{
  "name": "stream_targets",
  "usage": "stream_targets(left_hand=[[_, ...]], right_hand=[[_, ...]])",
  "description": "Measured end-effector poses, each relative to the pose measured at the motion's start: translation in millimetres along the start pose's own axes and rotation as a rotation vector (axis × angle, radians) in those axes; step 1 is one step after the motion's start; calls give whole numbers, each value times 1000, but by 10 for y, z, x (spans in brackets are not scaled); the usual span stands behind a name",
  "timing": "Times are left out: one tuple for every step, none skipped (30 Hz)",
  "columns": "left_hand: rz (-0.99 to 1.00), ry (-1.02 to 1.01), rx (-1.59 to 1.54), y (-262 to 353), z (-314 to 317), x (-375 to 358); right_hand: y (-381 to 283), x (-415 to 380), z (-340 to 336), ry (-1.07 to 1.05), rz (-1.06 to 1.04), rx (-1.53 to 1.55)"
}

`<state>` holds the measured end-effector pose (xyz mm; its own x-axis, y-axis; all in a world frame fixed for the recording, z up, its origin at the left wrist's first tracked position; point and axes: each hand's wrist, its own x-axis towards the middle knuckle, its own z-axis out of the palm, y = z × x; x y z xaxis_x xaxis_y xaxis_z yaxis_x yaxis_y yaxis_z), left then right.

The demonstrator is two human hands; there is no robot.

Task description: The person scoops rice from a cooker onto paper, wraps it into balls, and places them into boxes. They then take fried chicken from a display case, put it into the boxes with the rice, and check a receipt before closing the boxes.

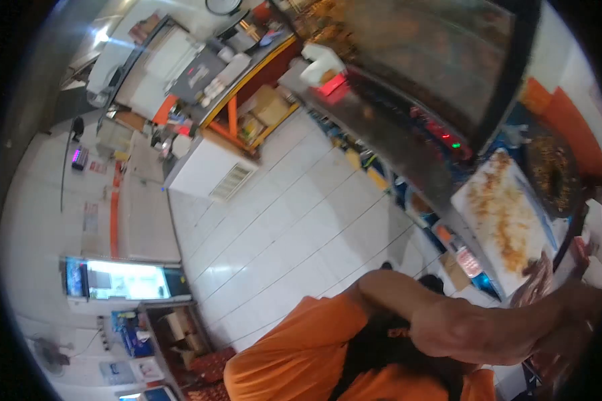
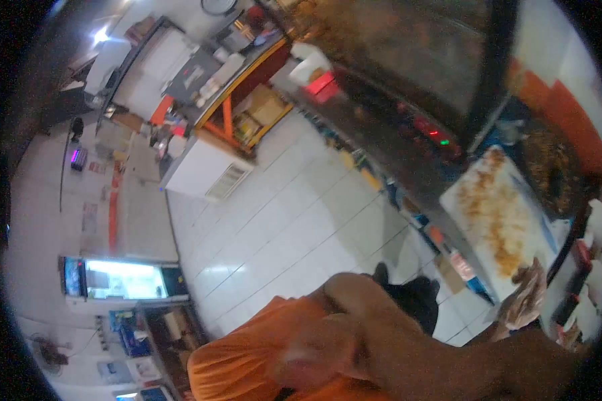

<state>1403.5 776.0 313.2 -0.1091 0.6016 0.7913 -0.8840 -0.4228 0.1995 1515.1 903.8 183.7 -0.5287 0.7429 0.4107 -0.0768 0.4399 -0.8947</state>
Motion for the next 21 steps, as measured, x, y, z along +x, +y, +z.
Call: stream_targets(left_hand=[[38,-11,20,236,16,-8],[42,-38,61,422,42,-39],[43,11,24,582,33,-93],[47,59,-13,745,23,-145],[33,36,-23,913,-34,-137],[28,48,-14,1125,-68,-181],[24,56,-2,1322,-123,-204],[14,58,16,1542,-183,-225],[-7,52,37,1779,-235,-216],[-12,54,57,1976,-327,-234],[-31,58,74,2196,-392,-228],[-35,77,75,2418,-502,-240],[-40,91,86,2638,-597,-256],[-51,109,108,2858,-699,-255],[-64,128,130,3101,-796,-279],[-87,183,192,3304,-949,-325],[-93,261,278,3597,-1122,-392],[-70,376,384,3938,-1339,-493],[7,518,515,4380,-1640,-684],[67,672,650,4819,-1940,-874],[185,863,661,5244,-2268,-1038]], right_hand=[[-42,121,171,-10,-10,7],[-49,177,354,19,17,13],[58,207,425,36,70,-13],[197,226,519,53,134,-59],[289,258,654,74,201,-102],[430,245,780,99,270,-140],[528,258,918,125,336,-180],[625,291,1073,109,333,-134],[700,383,1276,104,318,-81],[776,484,1431,101,303,-35],[680,630,1675,92,228,-84],[606,753,1930,68,208,-69],[563,910,2150,46,183,-67],[509,1133,2368,32,146,-70],[512,1318,2573,83,-11,-90],[474,1553,2737,143,-176,-120],[241,1835,2879,217,-215,-105],[-29,2088,3053,282,-247,-90],[-294,2353,3201,379,-364,-59],[-526,2600,3332,464,-482,-26],[-691,2813,3447,499,-496,30]])
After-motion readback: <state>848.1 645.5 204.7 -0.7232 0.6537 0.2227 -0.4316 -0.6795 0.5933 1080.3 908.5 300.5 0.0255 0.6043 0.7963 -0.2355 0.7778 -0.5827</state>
